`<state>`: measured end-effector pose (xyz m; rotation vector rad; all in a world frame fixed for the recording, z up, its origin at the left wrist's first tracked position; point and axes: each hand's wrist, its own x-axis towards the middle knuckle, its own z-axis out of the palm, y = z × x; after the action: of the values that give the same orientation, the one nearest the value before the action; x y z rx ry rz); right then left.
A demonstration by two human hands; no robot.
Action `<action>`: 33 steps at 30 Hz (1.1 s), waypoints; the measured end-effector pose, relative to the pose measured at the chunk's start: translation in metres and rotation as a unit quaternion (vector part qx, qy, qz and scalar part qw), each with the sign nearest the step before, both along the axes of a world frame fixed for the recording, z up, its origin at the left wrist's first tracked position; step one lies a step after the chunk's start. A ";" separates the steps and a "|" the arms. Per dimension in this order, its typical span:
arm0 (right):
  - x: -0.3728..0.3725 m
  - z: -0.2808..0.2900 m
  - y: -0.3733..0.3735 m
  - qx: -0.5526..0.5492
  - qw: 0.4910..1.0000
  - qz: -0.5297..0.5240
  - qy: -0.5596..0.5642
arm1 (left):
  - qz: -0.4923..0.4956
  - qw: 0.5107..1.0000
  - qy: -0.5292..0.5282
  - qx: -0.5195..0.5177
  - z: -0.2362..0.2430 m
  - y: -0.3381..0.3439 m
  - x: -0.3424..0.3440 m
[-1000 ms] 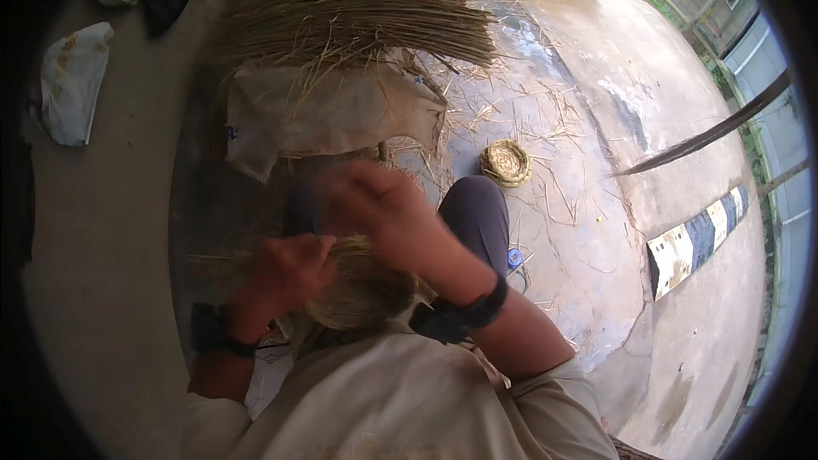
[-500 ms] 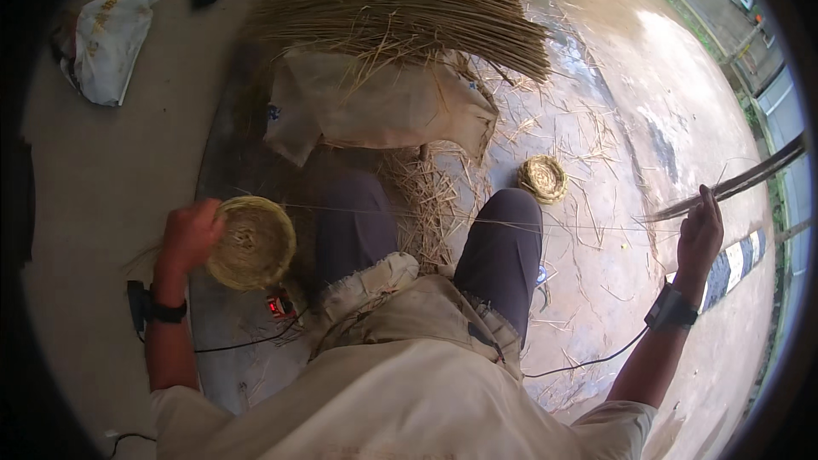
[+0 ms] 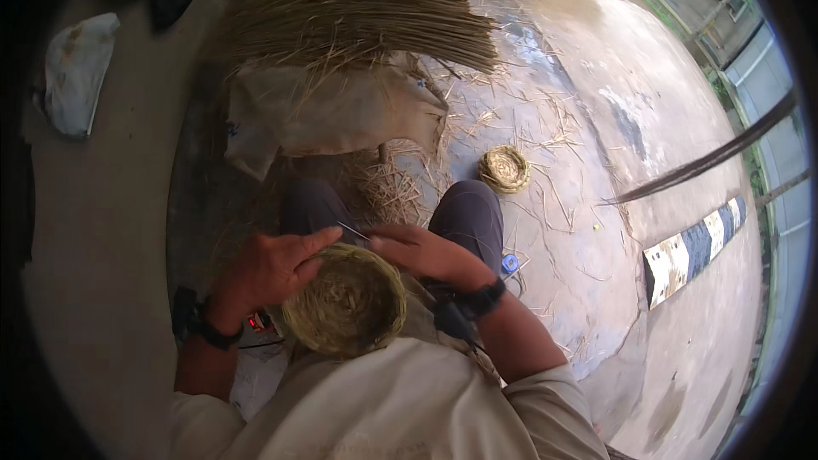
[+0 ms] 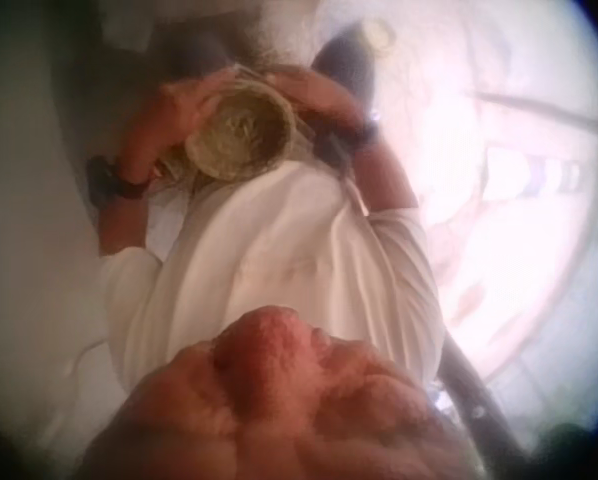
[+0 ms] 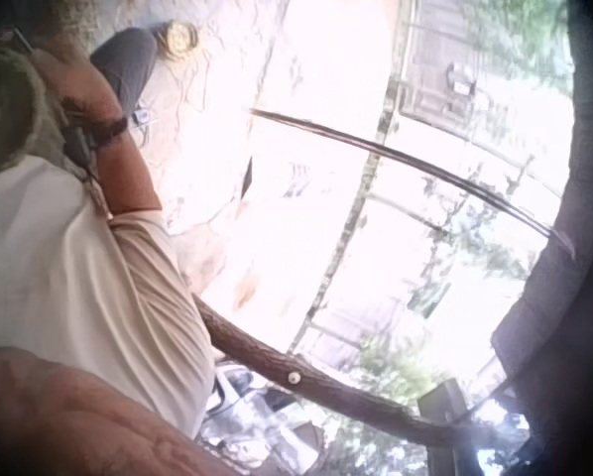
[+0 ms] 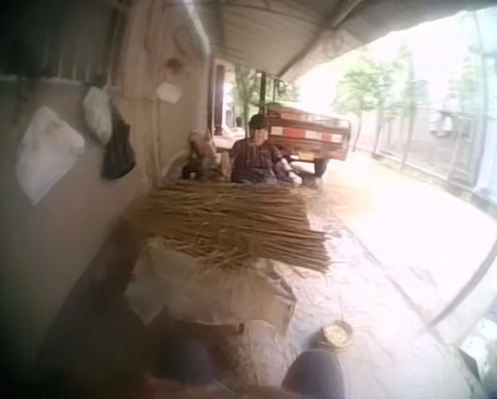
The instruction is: Weaving a circular basket or mat from straw strands.
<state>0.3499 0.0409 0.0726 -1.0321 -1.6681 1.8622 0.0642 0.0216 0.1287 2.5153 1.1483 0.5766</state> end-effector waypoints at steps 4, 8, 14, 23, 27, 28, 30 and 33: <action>0.064 -0.025 -0.004 0.109 0.980 0.137 -0.095 | -0.001 0.999 -0.008 -0.031 -0.017 -0.003 -0.004; 0.079 -0.021 -0.005 -0.011 0.997 0.040 -0.070 | -0.012 0.998 -0.024 -0.048 -0.018 0.002 0.002; 0.031 0.009 -0.047 0.064 0.991 -0.116 0.034 | -0.009 0.998 -0.052 -0.044 -0.020 0.003 0.001; 0.056 0.016 -0.070 -0.068 0.993 -0.004 -0.097 | 0.011 0.998 -0.027 -0.062 -0.010 -0.007 -0.004; 0.067 0.005 -0.053 -0.120 0.979 -0.106 0.129 | -0.008 0.999 -0.025 -0.024 -0.008 -0.005 0.004; 0.061 0.007 -0.043 -0.116 0.958 -0.119 0.234 | -0.012 0.999 -0.024 -0.017 -0.007 -0.004 0.006; 0.018 0.033 -0.027 -0.235 0.867 -0.255 0.359 | -0.014 1.000 -0.018 -0.007 -0.005 -0.005 0.009; 0.003 0.026 0.010 -0.262 0.818 -0.195 0.473 | -0.021 1.000 -0.009 0.000 -0.001 -0.004 0.011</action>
<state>0.3524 0.0504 0.0982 -0.3904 -0.3427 2.0394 0.0757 0.0177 0.1275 2.5236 1.0864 0.5865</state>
